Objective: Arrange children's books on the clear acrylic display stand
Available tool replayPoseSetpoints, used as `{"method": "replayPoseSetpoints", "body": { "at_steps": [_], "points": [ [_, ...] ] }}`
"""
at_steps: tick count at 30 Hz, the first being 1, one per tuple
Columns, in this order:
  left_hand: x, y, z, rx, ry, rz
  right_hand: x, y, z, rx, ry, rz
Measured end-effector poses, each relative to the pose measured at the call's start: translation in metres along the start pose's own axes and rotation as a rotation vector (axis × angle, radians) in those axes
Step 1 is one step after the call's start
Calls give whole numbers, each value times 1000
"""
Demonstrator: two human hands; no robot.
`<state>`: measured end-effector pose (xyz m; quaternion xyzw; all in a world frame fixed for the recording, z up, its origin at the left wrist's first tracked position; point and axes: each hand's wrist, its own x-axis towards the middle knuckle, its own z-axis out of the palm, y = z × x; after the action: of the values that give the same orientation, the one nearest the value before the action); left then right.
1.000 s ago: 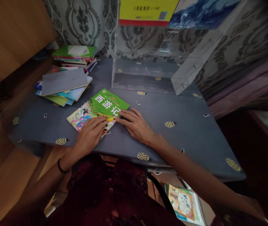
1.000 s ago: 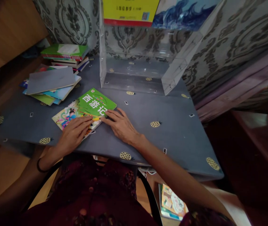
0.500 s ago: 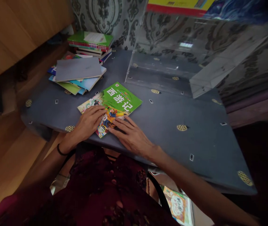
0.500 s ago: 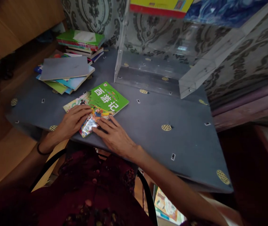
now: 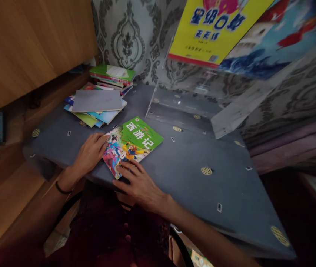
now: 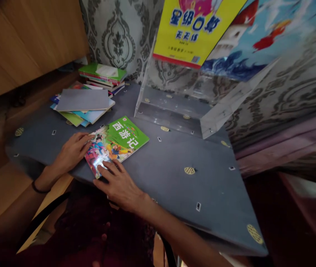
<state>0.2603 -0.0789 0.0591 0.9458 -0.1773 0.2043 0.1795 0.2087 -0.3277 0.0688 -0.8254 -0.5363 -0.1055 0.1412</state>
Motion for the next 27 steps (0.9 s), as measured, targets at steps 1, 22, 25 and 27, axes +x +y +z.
{"method": "replayPoseSetpoints", "body": {
  "at_steps": [1, 22, 25, 27],
  "points": [
    [0, 3, -1, 40, -5, -1, -1, 1, -1, -2, 15, 1],
    [20, 48, 13, 281, -101, -94, -54, 47, -15, -55, 118, 166],
    [25, 50, 15, 285, -113, -95, -55, 51, -20, -46, 114, 194],
    [27, 50, 17, 296, -113, -85, -55, 52, -21, -42, 111, 201]
  ]
}}
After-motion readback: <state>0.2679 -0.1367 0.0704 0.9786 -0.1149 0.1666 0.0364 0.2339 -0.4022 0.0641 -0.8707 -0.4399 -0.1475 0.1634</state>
